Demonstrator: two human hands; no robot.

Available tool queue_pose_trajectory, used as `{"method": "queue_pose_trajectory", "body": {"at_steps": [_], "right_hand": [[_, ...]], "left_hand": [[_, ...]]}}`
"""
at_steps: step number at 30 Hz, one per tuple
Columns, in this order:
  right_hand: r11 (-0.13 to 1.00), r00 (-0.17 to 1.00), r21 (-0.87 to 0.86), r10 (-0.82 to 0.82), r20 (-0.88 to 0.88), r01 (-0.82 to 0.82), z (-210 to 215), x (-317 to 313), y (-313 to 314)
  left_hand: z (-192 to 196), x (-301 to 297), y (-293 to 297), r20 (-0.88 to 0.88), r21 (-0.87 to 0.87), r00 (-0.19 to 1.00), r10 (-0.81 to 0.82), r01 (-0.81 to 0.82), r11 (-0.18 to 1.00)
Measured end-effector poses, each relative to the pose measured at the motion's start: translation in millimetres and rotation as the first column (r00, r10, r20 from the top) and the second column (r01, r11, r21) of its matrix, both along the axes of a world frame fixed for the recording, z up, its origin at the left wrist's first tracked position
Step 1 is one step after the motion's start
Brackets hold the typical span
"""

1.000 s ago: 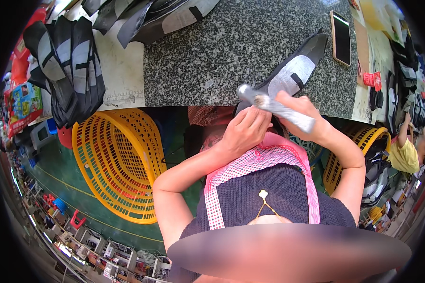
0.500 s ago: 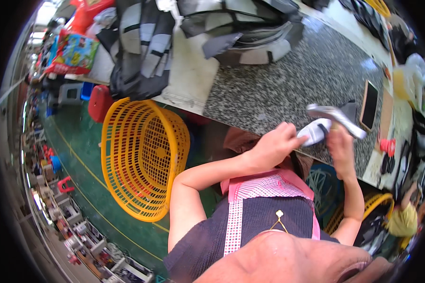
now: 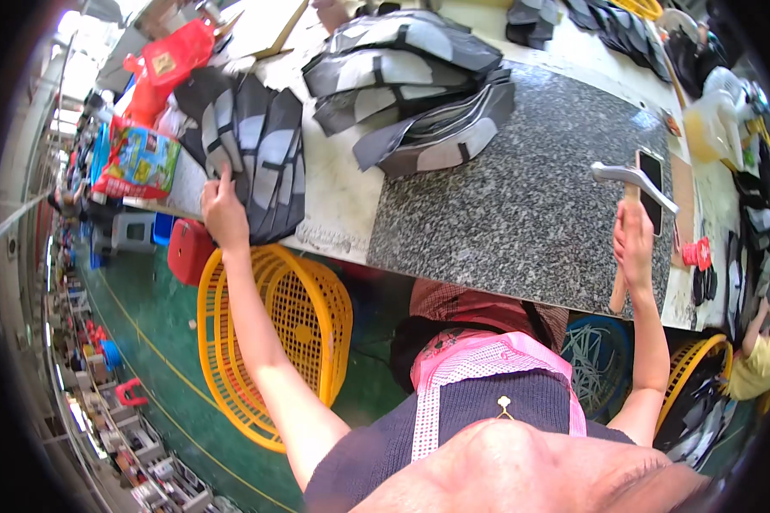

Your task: Hammering the edges and seams of shoe uppers and insoles on a workbench to secure them.

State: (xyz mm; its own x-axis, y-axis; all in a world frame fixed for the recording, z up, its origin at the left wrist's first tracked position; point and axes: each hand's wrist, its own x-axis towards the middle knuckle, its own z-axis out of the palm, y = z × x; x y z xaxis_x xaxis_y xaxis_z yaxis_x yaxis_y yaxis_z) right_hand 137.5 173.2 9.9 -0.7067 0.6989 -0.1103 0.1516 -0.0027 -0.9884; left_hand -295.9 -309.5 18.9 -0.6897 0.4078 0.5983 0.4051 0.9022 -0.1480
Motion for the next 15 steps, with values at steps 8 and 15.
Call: {"method": "queue_pose_trajectory", "body": {"at_steps": [8, 15], "right_hand": [[0.888, 0.991, 0.441, 0.136, 0.019, -0.130, -10.2, -110.7, -0.2], [0.665, 0.923, 0.667, 0.374, 0.090, -0.335, 8.8, -197.1, -29.9]], "left_hand": [[17.5, 94.9, 171.1, -0.006, 0.150, 0.790, -0.614, 0.607, 0.780], [-10.3, 136.0, 233.7, 0.085, 0.039, 0.829, -0.552, 0.551, 0.833]]}}
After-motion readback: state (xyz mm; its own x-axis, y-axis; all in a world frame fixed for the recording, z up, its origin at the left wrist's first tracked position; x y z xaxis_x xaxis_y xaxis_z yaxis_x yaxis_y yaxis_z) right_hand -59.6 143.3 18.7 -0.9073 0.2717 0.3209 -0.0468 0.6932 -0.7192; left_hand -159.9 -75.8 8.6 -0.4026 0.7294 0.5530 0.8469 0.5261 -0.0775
